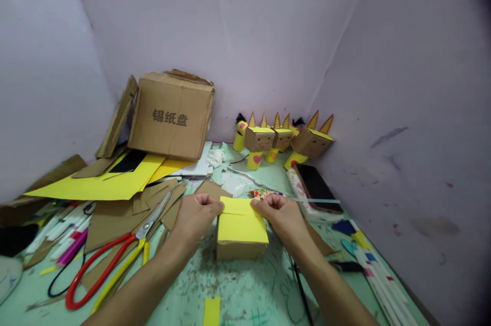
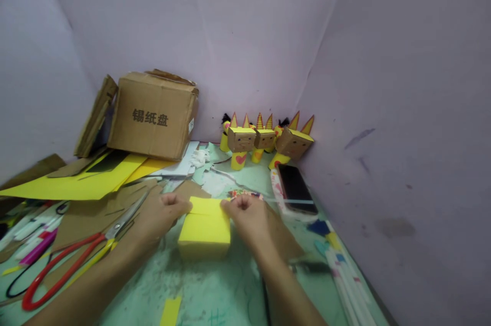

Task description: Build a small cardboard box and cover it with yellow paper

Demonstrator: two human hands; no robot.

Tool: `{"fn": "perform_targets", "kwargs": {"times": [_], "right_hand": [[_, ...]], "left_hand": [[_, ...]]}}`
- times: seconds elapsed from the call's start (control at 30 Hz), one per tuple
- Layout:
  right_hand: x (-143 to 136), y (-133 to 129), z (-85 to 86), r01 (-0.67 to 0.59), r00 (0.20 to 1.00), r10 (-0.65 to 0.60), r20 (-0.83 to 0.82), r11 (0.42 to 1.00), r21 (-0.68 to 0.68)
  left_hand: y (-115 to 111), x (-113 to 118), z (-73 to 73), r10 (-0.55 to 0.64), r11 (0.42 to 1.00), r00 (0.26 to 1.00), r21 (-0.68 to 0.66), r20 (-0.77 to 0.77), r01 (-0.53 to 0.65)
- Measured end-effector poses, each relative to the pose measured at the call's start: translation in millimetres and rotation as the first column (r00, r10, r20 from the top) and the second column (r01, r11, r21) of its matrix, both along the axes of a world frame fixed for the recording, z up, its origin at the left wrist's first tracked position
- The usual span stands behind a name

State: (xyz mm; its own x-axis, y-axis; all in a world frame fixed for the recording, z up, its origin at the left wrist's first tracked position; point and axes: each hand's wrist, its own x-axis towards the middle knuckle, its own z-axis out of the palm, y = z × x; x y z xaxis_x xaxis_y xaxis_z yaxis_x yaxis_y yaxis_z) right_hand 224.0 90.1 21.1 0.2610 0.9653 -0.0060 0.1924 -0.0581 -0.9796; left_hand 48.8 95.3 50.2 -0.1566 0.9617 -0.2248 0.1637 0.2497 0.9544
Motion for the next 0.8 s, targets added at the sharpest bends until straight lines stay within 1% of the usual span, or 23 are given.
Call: {"fn": "perform_targets", "kwargs": {"times": [0.17,0.37,0.47,0.5,0.57,0.6,0.63,0.7,0.77,0.8], "right_hand": [[-2.3,-2.5,-2.4,0.020,0.998,-0.022,-0.059,0.999,-0.025],[-11.3,-10.4,-10.7,0.007,0.981,-0.020,-0.193,0.998,-0.066],[-16.2,-12.6,-12.7,-0.027,0.945,-0.005,-0.328,0.995,-0.093],[-17.2,-12.7,-13.1,-0.031,0.925,-0.007,-0.381,0.995,-0.094],[-17.7,-12.0,-13.2,-0.010,0.889,-0.030,-0.457,0.996,-0.085],[-17.3,-11.3,-12.9,0.014,0.882,-0.045,-0.469,0.998,-0.069],[-16.4,-10.5,-12.3,0.032,0.885,-0.048,-0.463,0.999,-0.042],[-13.7,-9.1,-9.7,0.029,0.925,-0.009,-0.380,0.999,0.046],[-10.2,-8.4,-5.7,-0.018,0.979,0.051,-0.196,0.986,0.167],[-8.5,-8.5,-3.5,-0.055,0.994,0.075,-0.080,0.974,0.221]], "left_hand": [[0.4,-1.0,0.0,-0.012,0.999,1.000,-0.044,0.004,0.012],[1.5,-3.2,-8.6,-0.081,0.990,0.991,-0.106,0.109,0.093],[1.2,-2.6,-12.6,-0.070,0.992,0.988,-0.096,0.139,0.084],[1.4,-2.2,-13.7,-0.059,0.996,0.988,-0.057,0.141,0.068],[2.0,-1.4,-15.3,-0.052,0.994,0.993,0.100,0.110,0.041],[2.2,-1.1,-15.7,-0.067,0.978,0.996,0.203,0.064,0.053],[2.1,-0.8,-15.9,-0.101,0.949,0.995,0.301,-0.001,0.096],[1.3,-0.4,-16.0,-0.173,0.875,0.975,0.433,-0.136,0.216],[-0.5,0.1,-16.4,-0.215,0.824,0.953,0.483,-0.215,0.295],[-1.4,0.4,-16.8,-0.220,0.816,0.949,0.490,-0.226,0.306]]}}
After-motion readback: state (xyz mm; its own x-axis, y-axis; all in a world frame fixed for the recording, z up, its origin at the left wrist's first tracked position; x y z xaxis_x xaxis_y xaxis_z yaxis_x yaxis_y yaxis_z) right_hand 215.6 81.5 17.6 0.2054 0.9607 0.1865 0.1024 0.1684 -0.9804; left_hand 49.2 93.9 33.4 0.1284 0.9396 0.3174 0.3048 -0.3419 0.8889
